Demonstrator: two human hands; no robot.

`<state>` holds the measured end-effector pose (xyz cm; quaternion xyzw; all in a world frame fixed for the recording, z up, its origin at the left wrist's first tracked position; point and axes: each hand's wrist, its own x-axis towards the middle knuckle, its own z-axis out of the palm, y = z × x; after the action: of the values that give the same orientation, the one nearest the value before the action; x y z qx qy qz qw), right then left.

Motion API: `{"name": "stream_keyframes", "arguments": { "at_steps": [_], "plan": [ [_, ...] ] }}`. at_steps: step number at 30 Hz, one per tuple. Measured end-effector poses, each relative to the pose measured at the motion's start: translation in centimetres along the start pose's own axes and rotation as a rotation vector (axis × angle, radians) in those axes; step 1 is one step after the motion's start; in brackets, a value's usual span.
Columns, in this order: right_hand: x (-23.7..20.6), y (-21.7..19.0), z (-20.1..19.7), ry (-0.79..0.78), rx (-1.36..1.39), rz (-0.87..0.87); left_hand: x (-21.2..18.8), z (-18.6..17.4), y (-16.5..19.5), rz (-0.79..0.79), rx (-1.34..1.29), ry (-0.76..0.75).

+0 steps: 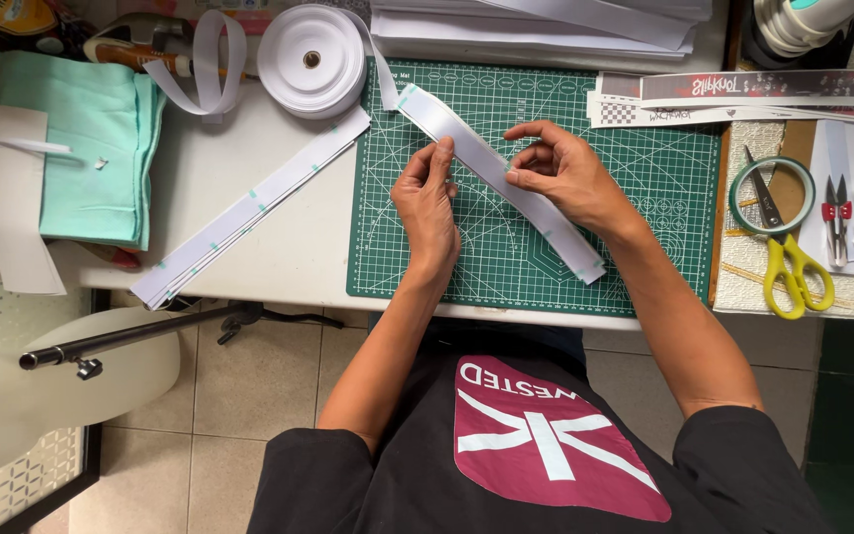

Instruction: The person assembles long white paper strips on a green cutting mat. They apply small pieces of green tape to the ends and edges of the strips, then fold and press the strips together to form a longer connected piece.

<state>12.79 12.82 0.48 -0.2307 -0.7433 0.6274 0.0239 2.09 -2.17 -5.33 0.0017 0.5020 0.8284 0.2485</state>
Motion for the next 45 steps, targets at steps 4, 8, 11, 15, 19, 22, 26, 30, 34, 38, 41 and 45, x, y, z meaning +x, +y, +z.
{"name": "stream_keyframes", "arguments": {
  "at_steps": [4,8,11,15,19,22,26,30,34,38,41,45],
  "plan": [
    [-0.5,-0.5,0.0,-0.002,0.06,-0.017,-0.5,-0.3,0.5,-0.118,-0.032,-0.04],
    [-0.9,-0.7,-0.4,0.001,0.036,-0.097,-2.0,0.0,0.1,-0.256,-0.061,-0.192],
    [-1.3,-0.5,-0.5,0.027,-0.008,-0.109,-2.9,0.4,-0.6,-0.227,-0.009,-0.275],
    [-1.6,0.0,-0.3,0.093,-0.073,-0.194,-3.2,0.8,-1.0,-0.186,-0.006,-0.256],
    [-1.8,0.3,0.1,0.204,-0.222,-0.298,-3.3,1.2,-1.4,-0.203,-0.082,-0.229],
    [-2.0,0.3,0.3,0.234,-0.337,-0.321,-3.4,1.1,-1.6,-0.215,-0.08,-0.216],
    [-2.2,-0.1,0.5,0.279,-0.309,-0.345,-3.3,1.1,-1.9,-0.202,-0.054,-0.206],
    [-2.3,-0.4,0.8,0.277,-0.353,-0.364,-3.3,1.1,-1.9,-0.18,-0.086,-0.205],
    [-2.2,-0.4,0.9,0.287,-0.401,-0.378,-3.5,1.3,-1.8,-0.154,-0.083,-0.21],
    [-2.1,-0.2,0.9,0.291,-0.397,-0.375,-3.6,1.4,-1.5,-0.109,-0.064,-0.228],
    [-2.0,-0.1,0.8,0.289,-0.392,-0.363,-3.7,1.4,-1.4,-0.084,-0.041,-0.235],
    [-2.0,-0.1,0.8,0.283,-0.37,-0.325,-3.7,1.4,-1.2,-0.07,-0.03,-0.242]
  ]
}}
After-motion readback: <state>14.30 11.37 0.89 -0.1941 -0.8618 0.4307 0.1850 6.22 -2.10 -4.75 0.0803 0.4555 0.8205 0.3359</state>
